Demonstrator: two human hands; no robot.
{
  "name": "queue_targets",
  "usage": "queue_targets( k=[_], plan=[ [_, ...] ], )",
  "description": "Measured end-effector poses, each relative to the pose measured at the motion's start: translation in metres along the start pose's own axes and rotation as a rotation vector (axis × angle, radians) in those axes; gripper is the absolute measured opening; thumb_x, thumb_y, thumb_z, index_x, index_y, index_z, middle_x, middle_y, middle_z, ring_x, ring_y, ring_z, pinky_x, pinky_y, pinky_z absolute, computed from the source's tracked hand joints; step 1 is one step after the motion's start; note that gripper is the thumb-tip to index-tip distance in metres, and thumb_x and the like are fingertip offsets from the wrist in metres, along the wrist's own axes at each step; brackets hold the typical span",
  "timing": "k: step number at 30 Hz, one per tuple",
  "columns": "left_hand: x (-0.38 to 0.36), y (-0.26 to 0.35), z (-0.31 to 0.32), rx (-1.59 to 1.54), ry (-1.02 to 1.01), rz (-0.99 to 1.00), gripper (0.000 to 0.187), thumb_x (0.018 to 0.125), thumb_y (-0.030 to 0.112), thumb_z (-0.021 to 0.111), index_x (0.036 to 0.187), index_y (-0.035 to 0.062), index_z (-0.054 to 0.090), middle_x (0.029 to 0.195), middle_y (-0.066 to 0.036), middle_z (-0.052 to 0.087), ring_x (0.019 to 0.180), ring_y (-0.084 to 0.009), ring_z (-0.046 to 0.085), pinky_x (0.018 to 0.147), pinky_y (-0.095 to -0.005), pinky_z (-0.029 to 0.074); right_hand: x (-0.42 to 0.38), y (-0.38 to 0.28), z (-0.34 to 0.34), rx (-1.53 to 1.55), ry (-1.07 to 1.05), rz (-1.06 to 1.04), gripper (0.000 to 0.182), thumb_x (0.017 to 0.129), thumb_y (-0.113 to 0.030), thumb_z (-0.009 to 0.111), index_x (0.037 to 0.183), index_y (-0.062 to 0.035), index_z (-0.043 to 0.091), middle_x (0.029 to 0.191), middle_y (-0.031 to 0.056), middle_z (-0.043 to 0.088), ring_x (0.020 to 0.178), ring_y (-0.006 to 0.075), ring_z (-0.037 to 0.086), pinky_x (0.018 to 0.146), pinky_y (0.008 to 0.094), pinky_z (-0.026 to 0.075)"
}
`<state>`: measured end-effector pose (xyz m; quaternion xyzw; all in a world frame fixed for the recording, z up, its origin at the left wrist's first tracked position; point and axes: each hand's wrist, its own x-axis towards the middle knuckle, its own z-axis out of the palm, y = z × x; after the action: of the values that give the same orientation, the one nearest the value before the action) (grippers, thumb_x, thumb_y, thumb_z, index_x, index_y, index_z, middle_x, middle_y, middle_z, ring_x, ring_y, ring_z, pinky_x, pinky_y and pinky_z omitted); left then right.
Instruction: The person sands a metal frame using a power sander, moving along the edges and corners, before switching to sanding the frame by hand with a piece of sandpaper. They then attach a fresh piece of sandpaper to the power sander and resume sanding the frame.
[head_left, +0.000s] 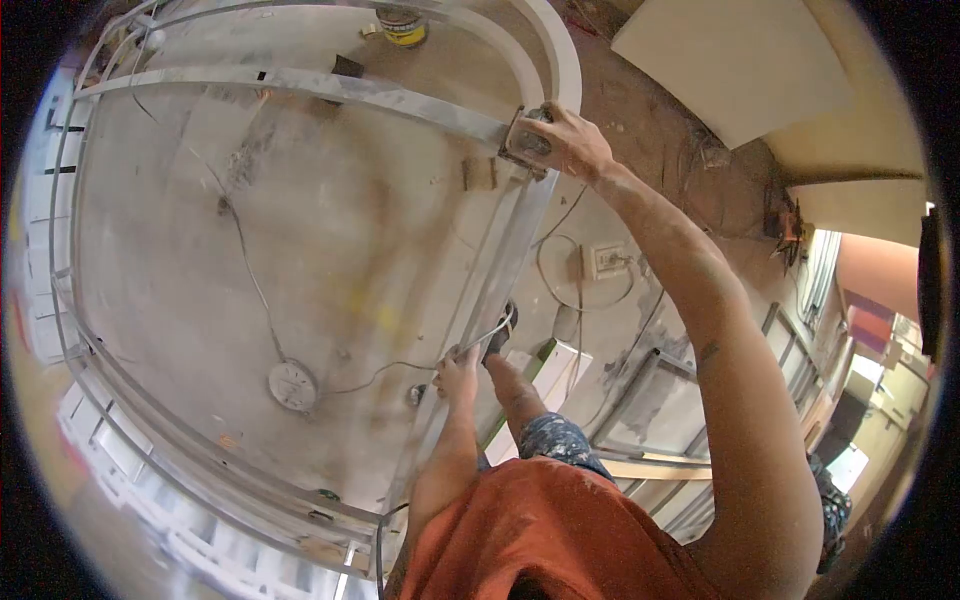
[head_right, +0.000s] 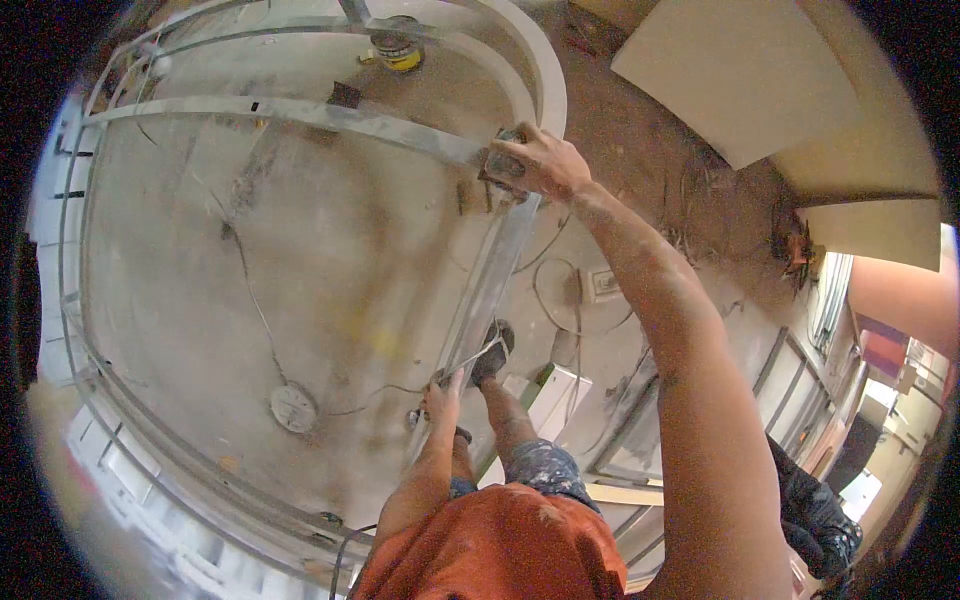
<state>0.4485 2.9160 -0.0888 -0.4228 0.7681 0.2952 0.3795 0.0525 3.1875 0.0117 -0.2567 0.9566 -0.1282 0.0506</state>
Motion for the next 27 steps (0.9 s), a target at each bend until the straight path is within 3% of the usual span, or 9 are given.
queue_targets(
  k=[4,6,10,16,18,21,25,27],
  plan=[
    [0.001,-0.004,0.001,0.007,-0.016,0.002,0.086,0.084,0.081,0.061,0.148,0.0237,0.056,0.154,-0.017,0.047,0.140,-0.0508,0.037,0.111,-0.0720,0.026,-0.011,0.009,0.003,-0.019,-0.035,-0.002,0.051,0.091,-0.043,0.072,0.139,-0.0353,0.058,0.127,0.0132,0.057,0.112,0.0367,0.067,0.092,0.0463,0.059],
    [0.000,-0.004,0.004,-0.004,0.032,0.021,0.085,0.084,0.079,0.062,0.147,0.0224,0.057,0.152,-0.017,0.050,0.139,-0.0509,0.039,0.109,-0.0736,0.027,-0.004,0.020,0.009,-0.048,0.062,0.011,0.052,0.091,-0.044,0.072,0.140,-0.0365,0.057,0.126,0.0125,0.058,0.112,0.0366,0.067,0.093,0.0465,0.058],
    [0.003,-0.011,0.019,0.042,0.153,0.059,0.084,0.085,0.078,0.062,0.145,0.0197,0.058,0.147,-0.018,0.054,0.138,-0.0509,0.041,0.109,-0.0718,0.030,0.002,0.008,0.004,-0.004,0.061,0.100,0.052,0.090,-0.044,0.072,0.140,-0.0367,0.058,0.125,0.0126,0.059,0.111,0.0367,0.067,0.092,0.0471,0.058],
    [0.013,0.000,0.026,-0.062,0.201,0.314,0.063,0.094,0.059,0.065,0.139,0.0149,0.062,0.138,-0.016,0.060,0.129,-0.0430,0.054,0.102,-0.0629,0.042,-0.008,-0.003,0.007,-0.024,-0.073,0.000,0.048,0.090,-0.045,0.072,0.135,-0.0353,0.061,0.125,0.0128,0.060,0.112,0.0357,0.067,0.090,0.0476,0.059],
    [0.016,0.028,0.028,-0.054,0.287,0.401,0.056,0.100,0.052,0.061,0.132,0.0065,0.062,0.132,-0.021,0.062,0.125,-0.0438,0.056,0.095,-0.0642,0.045,-0.010,0.005,0.013,0.007,0.108,-0.009,0.052,0.086,-0.038,0.078,0.135,-0.0351,0.059,0.120,0.0130,0.058,0.109,0.0341,0.069,0.085,0.0460,0.063],
    [0.019,0.075,0.032,-0.060,0.297,0.397,0.052,0.101,0.052,0.059,0.131,0.0094,0.061,0.130,-0.020,0.060,0.124,-0.0432,0.057,0.094,-0.0654,0.044,-0.002,0.002,0.008,0.009,0.065,0.119,0.048,0.092,-0.049,0.070,0.137,-0.0346,0.061,0.127,0.0142,0.059,0.112,0.0362,0.067,0.088,0.0473,0.060],
    [0.020,0.096,0.034,-0.007,0.311,0.392,0.050,0.101,0.052,0.059,0.131,0.0119,0.060,0.132,-0.019,0.058,0.124,-0.0426,0.056,0.095,-0.0657,0.043,-0.005,-0.012,0.009,0.010,0.052,0.055,0.046,0.094,-0.050,0.069,0.137,-0.0337,0.061,0.127,0.0150,0.058,0.111,0.0366,0.068,0.087,0.0469,0.061],
    [0.015,0.099,0.029,-0.007,0.226,0.298,0.054,0.098,0.048,0.064,0.140,0.0153,0.056,0.143,-0.015,0.053,0.131,-0.0403,0.052,0.104,-0.0649,0.038,-0.008,-0.017,0.016,0.071,0.049,0.068,0.047,0.091,-0.047,0.071,0.136,-0.0338,0.062,0.124,0.0152,0.058,0.106,0.0377,0.069,0.085,0.0474,0.061]
  ],
)
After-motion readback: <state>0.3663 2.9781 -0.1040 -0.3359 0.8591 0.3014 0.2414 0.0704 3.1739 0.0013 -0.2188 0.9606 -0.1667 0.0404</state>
